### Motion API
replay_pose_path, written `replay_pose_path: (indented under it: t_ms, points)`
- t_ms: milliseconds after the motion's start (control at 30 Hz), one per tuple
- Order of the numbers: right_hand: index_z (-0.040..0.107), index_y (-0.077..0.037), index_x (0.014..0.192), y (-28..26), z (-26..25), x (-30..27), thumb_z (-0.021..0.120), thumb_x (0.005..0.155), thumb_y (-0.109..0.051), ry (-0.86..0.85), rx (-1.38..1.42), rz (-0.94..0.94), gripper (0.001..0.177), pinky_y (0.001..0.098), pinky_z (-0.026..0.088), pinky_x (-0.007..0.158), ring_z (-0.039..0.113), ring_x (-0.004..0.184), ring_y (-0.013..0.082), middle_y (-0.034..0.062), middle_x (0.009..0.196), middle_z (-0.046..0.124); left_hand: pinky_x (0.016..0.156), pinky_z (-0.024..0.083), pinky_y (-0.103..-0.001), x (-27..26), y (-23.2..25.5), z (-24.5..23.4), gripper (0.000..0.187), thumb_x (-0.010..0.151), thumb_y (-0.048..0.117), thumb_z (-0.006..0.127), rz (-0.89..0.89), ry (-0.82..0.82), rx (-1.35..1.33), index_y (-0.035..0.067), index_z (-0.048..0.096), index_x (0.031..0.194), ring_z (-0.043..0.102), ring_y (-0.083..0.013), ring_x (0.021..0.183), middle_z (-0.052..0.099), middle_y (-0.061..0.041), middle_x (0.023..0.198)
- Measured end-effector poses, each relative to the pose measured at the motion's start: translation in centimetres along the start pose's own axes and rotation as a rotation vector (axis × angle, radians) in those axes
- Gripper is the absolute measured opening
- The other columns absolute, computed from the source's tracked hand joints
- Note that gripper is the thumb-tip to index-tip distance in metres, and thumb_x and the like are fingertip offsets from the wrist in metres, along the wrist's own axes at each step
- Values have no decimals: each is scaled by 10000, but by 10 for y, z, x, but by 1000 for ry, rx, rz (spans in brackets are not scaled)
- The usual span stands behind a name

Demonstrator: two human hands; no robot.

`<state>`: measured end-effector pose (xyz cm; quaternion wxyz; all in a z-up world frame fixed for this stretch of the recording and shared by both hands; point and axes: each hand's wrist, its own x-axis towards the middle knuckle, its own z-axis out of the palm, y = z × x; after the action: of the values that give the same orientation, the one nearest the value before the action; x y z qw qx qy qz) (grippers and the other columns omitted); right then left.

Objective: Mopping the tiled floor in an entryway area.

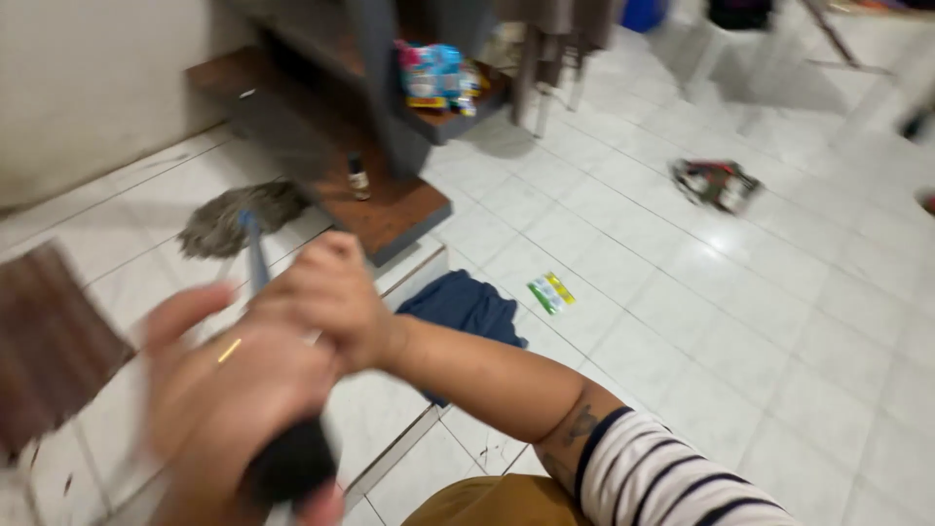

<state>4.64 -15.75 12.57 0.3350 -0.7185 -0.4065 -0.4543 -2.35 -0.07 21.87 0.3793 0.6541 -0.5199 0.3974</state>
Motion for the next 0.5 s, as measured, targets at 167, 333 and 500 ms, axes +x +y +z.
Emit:
replay_pose_path:
  t_ms: [167,333,500]
  points:
    - [638,-142,1321,72,33,-55,617,924,-386,-82,164,200,466,416,426,974,593,1036,291,40,1344,652,1132,408,-494,-103,-106,85,593,996,720,409,-40,76,173,144,536,1063,704,-208,908,681,-3,926]
    - [558,-92,1453,97,34,-89,656,922,-205,-301,297,303,552,465,453,1027,563,1079,367,112,1527,551,1207,257,-543,-163,-125,119,577,1059,661,392,-213,12,351,123,541,1204,670,-282,1142,675,-104,1198]
    - [687,-122,1188,98,6,-61,662,883,-212,-14,182,30,320,434,435,1050,647,1166,321,66,1262,705,1203,277,-520,-119,-89,125,628,1007,708,427,-253,76,282,132,537,1233,683,-236,1098,684,-37,1153]
